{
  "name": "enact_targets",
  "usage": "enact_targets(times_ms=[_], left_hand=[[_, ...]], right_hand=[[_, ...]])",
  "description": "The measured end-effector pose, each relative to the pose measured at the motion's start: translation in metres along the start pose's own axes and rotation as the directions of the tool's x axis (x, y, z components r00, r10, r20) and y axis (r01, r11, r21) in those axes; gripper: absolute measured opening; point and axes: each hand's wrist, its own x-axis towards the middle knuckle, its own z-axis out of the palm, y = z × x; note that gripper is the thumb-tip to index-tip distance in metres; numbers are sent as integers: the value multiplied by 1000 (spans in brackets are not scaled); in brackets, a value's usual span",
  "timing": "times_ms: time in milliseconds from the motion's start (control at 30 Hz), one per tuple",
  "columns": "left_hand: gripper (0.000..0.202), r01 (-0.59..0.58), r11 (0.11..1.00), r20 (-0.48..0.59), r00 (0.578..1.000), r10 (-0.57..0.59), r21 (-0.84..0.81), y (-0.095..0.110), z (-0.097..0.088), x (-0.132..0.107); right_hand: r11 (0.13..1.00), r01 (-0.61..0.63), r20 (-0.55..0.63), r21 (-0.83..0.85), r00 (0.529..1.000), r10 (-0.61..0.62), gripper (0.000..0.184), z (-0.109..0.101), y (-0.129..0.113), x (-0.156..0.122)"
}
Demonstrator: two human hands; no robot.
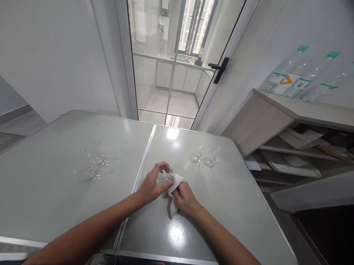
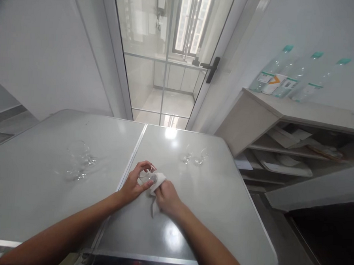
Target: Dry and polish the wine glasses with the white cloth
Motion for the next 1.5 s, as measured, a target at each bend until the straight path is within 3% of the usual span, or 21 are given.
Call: enact_targets(times_ms=[100, 167, 200, 267, 333, 400, 467, 533, 600, 667, 767, 833, 933, 1000, 1067, 1167, 1267, 1333, 1400, 1500], left_hand=[[46, 70, 959, 85, 995, -49, -273, 1, 1, 2], [48, 123, 903, 164, 985, -59, -411, 1, 2, 4], [49, 130, 890, 176, 983, -58, -436, 0, 3, 4], [50, 94, 914, 134, 990, -44, -396, -3, 3, 5], [52, 18, 964, 68, 998, 0, -265, -5, 3, 5], [57, -49, 992, 33, 998, 53, -112, -6, 1, 4], [59, -86, 996, 27, 996, 87, -22, -5, -1, 2], [57, -108, 994, 40, 993, 109, -25, -4, -2, 1], [56, -105, 987, 74, 991, 114, -118, -3, -2, 0], [56, -63, 965, 118, 988, 95, -254, -1, -2, 0], [58, 10, 925, 164, 985, 57, -380, 1, -2, 2], [57, 19, 927, 150, 988, 40, -376, 1, -2, 3], [56, -33, 966, 76, 996, 54, -256, 0, -3, 4], [60, -79, 982, 44, 995, 88, -172, -1, -3, 4], [62, -105, 984, 42, 993, 112, -145, -2, -3, 3], [59, -114, 980, 44, 991, 123, -166, -2, -3, 3], [57, -130, 973, -48, 991, 123, -188, 0, -6, 5], [57, -139, 970, -167, 980, 106, -197, 3, -9, 7], [55, -127, 970, -277, 959, 66, -209, 6, -11, 9], [52, -106, 970, -362, 932, 19, -221, 11, -12, 11]], right_hand=[[892, -251, 239, 377, 956, 169, 24, -5, 3, -4], [783, -391, 348, 484, 907, 238, 31, -9, 7, -5], [768, -406, 356, 495, 901, 247, 32, -10, 9, -4], [830, -318, 276, 459, 939, 207, 26, -10, 12, -2], [944, -137, 114, 301, 988, 107, 16, -7, 12, 1], [998, 13, -50, 62, 999, -10, 14, -4, 10, 3], [995, 64, -117, -80, 990, -73, 16, -3, 8, 3], [999, 46, -48, 6, 998, -45, 14, -4, 7, 2], [968, -73, 116, 240, 992, 46, 13, -7, 7, 0], [865, -246, 259, 438, 956, 141, 22, -10, 7, -2], [759, -364, 304, 539, 925, 227, 32, -13, 7, -2], [813, -305, 267, 496, 944, 191, 29, -13, 7, 0], [965, -54, 77, 255, 996, 36, 19, -11, 6, 2], [993, 59, -47, 105, 997, -54, 17, -10, 6, 3], [990, 58, -42, 126, 998, -53, 15, -8, 5, 3], [903, -70, -45, 423, 994, 98, 14, -5, 4, 6], [682, -57, -204, 729, 933, 297, 18, -11, 7, 13], [589, 41, -303, 807, 885, 353, 20, -21, 12, 18], [581, 102, -374, 807, 851, 370, 19, -32, 17, 22], [566, 46, -343, 823, 836, 430, 20, -36, 17, 23]])
